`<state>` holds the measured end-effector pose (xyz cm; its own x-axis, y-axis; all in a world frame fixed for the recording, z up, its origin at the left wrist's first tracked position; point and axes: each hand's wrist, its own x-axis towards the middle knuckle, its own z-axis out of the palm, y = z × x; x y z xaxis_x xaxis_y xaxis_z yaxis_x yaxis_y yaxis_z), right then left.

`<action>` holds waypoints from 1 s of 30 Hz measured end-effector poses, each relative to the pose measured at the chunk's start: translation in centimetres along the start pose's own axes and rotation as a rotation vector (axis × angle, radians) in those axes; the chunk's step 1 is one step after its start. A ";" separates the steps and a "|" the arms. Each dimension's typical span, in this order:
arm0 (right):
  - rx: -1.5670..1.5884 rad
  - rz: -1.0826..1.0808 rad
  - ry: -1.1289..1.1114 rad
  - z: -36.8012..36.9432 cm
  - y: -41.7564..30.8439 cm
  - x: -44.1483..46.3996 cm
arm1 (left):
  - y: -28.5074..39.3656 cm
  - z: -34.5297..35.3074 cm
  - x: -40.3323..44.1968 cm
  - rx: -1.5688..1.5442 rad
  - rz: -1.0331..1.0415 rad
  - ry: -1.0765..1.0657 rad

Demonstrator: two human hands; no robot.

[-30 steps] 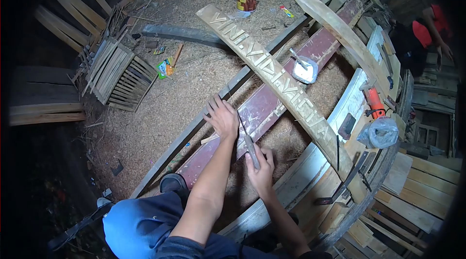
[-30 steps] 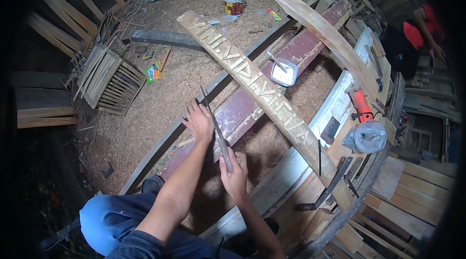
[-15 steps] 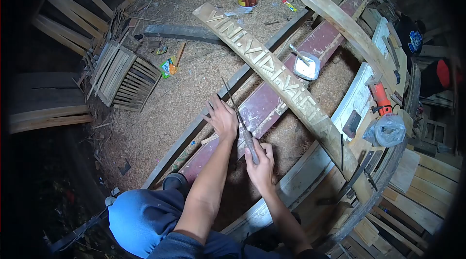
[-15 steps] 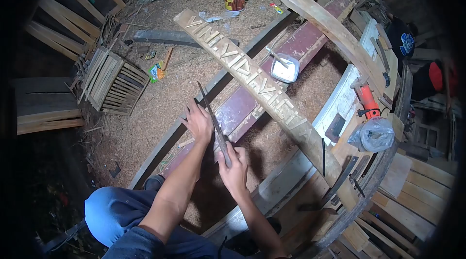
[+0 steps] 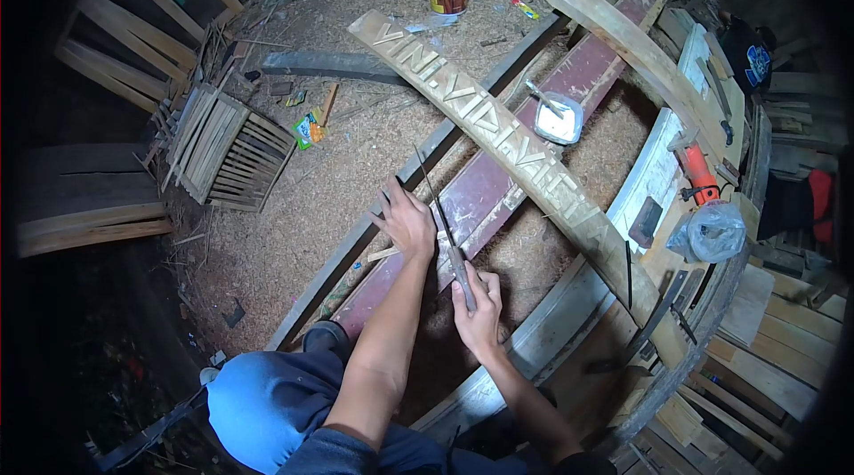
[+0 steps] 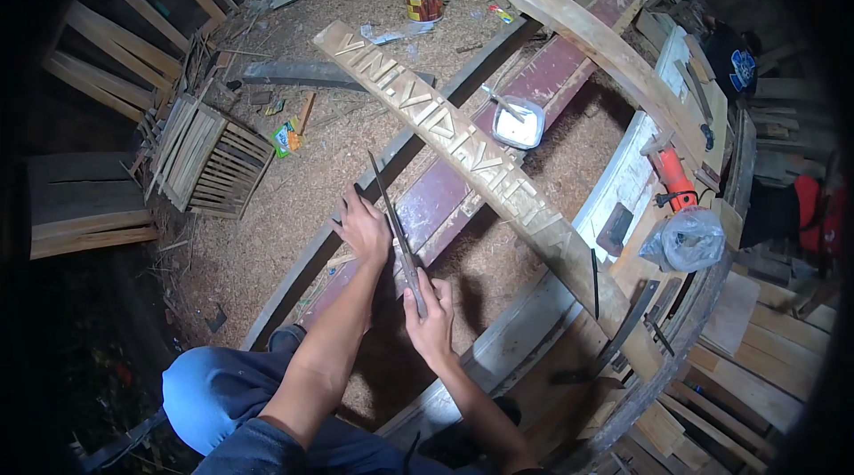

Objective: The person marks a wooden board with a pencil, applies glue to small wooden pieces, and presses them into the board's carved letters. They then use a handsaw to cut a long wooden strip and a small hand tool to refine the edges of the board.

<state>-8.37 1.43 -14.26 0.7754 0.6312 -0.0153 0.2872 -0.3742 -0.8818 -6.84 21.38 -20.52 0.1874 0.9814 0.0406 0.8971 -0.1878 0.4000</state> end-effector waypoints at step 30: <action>0.058 0.009 0.047 -2.5 -0.2 -1.6 | 0.9 -0.9 0.1 -0.055 -0.020 0.058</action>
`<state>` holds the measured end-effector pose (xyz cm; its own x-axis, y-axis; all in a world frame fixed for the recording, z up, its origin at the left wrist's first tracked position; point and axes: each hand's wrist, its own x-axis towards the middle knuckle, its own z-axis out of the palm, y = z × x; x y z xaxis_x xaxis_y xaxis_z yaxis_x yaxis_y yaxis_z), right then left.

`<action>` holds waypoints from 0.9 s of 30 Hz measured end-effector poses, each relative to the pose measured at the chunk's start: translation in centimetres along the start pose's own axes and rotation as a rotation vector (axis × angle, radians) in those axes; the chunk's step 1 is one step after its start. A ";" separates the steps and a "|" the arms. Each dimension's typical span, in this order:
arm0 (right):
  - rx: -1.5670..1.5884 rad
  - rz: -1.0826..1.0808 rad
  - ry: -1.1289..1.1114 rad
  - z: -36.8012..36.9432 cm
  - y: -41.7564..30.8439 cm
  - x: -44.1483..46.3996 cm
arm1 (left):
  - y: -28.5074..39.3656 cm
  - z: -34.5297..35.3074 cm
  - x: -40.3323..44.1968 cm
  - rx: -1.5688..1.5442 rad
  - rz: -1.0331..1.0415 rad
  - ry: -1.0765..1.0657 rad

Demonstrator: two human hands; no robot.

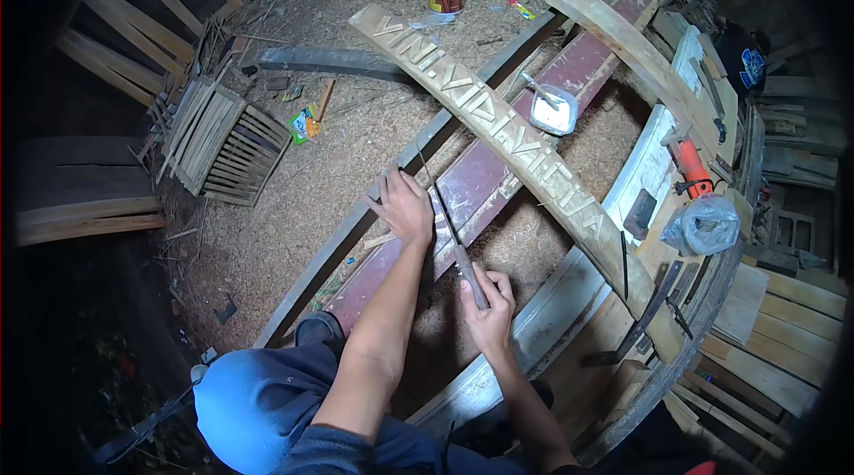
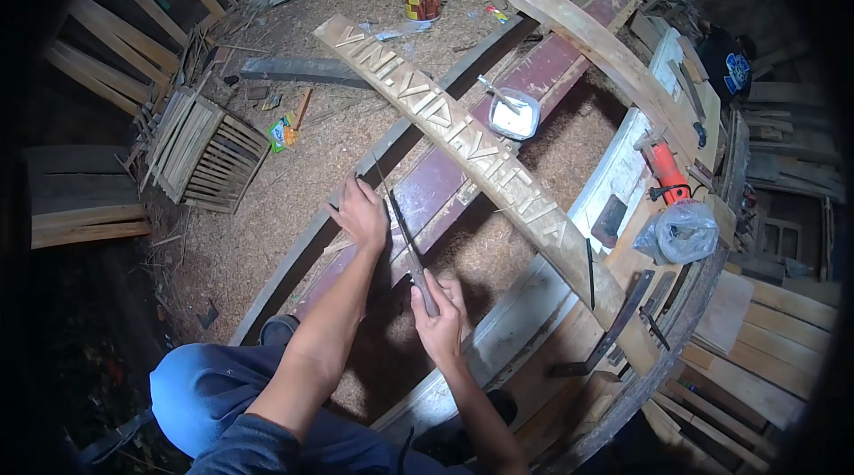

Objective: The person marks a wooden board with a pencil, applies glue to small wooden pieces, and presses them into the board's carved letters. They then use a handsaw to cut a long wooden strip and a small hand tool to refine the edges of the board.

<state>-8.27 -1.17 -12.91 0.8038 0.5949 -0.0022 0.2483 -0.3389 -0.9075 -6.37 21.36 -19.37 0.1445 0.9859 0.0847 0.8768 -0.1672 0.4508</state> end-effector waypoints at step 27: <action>-0.034 -0.127 -0.065 -1.1 0.9 1.0 | -0.3 0.2 -0.2 -0.009 0.080 0.048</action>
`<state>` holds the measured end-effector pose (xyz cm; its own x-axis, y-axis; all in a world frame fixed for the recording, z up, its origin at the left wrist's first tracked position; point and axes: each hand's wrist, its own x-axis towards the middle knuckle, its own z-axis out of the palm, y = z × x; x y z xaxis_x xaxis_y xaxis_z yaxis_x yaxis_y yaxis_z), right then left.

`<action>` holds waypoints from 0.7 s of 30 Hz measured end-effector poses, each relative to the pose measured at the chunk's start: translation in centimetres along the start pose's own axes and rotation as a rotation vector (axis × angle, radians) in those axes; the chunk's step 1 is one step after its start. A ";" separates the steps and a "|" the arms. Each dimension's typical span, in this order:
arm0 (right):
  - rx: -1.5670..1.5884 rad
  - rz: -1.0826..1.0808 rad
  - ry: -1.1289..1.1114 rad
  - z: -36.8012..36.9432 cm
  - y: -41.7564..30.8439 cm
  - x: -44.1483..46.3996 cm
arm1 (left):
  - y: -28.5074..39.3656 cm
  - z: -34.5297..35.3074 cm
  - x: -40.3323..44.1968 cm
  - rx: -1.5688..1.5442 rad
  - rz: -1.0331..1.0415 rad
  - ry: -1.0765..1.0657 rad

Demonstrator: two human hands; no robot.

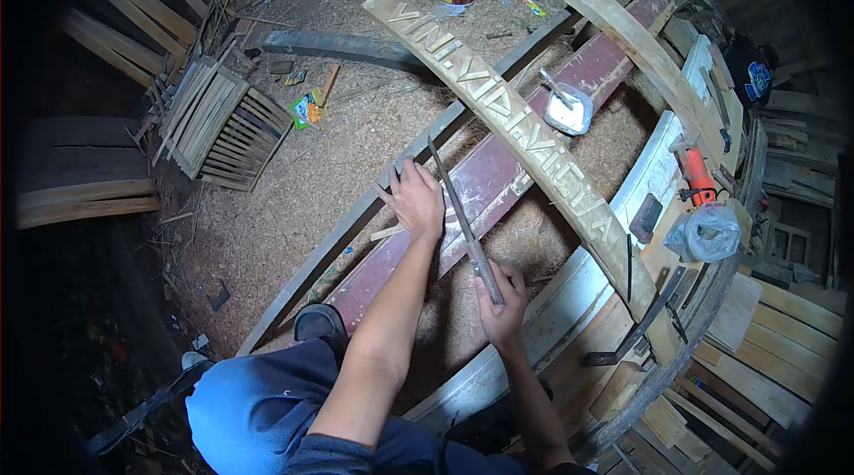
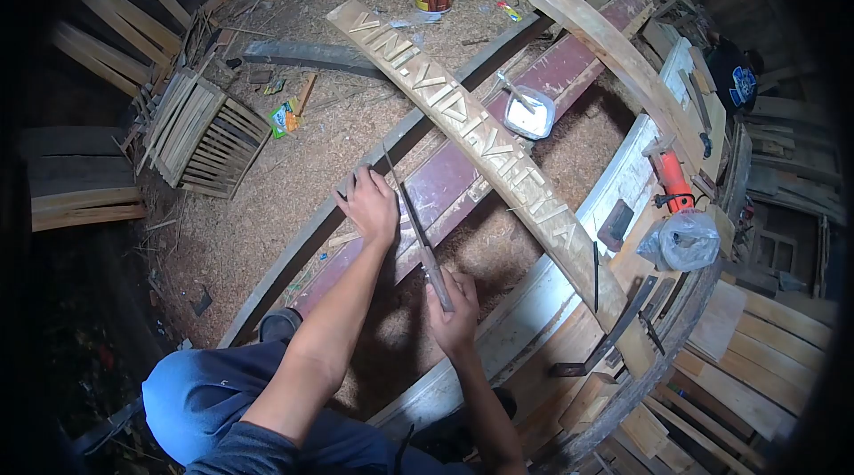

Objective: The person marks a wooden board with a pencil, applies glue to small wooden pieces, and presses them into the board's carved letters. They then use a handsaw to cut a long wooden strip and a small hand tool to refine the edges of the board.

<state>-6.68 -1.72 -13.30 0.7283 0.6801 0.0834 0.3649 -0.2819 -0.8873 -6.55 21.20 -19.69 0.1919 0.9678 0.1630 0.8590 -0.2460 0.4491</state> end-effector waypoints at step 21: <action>-0.122 0.000 0.212 -0.7 -3.2 2.6 | 0.4 -0.4 0.1 0.004 0.025 0.026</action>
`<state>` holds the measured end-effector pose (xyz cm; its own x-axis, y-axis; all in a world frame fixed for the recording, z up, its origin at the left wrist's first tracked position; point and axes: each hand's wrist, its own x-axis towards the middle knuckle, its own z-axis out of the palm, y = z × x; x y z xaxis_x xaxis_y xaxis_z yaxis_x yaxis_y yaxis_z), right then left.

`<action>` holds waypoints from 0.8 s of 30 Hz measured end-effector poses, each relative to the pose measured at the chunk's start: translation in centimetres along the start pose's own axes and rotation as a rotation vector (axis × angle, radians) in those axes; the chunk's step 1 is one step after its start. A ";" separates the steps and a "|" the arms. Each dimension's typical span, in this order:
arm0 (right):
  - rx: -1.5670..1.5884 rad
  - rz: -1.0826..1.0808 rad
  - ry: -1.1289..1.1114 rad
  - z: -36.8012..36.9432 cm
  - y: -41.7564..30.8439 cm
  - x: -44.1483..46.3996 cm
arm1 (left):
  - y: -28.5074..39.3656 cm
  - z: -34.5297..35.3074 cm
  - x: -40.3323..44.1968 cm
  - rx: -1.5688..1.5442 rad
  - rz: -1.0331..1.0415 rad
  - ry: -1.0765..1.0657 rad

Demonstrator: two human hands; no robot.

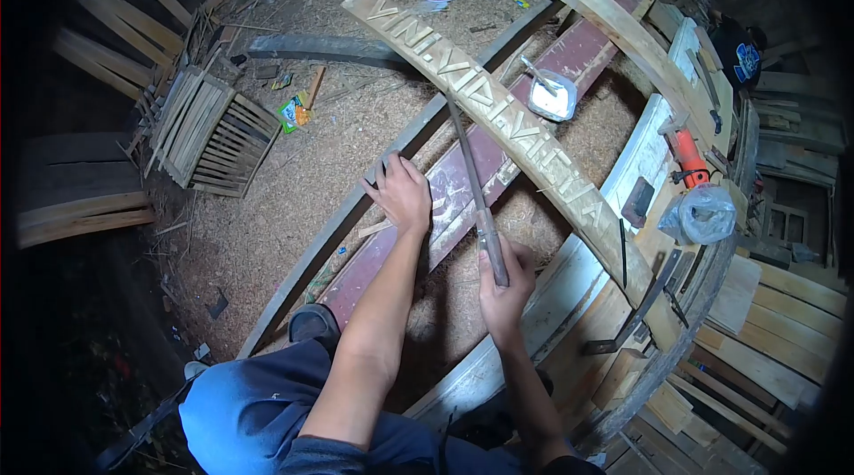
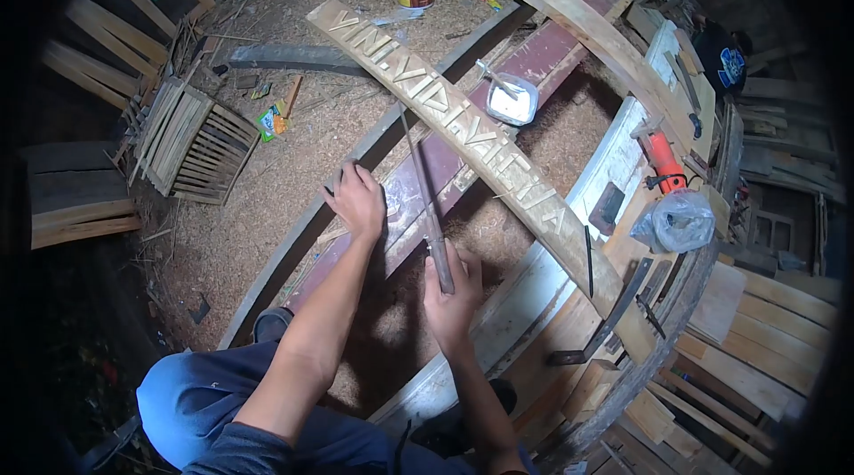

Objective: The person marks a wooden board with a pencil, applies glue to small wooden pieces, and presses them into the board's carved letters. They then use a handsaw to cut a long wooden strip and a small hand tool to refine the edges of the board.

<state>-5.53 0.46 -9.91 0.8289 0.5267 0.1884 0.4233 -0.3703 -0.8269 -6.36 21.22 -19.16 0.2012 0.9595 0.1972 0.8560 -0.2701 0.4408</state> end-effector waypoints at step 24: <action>-0.033 0.013 -0.062 4.5 3.3 -5.1 | -4.5 -3.5 -7.2 -0.379 0.268 -0.162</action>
<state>-9.99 -0.02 -16.01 0.8106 0.5675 0.1444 0.4257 -0.4018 -0.8107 -13.33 15.22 -19.54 0.4878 0.8443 0.2218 0.5365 -0.4903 0.6868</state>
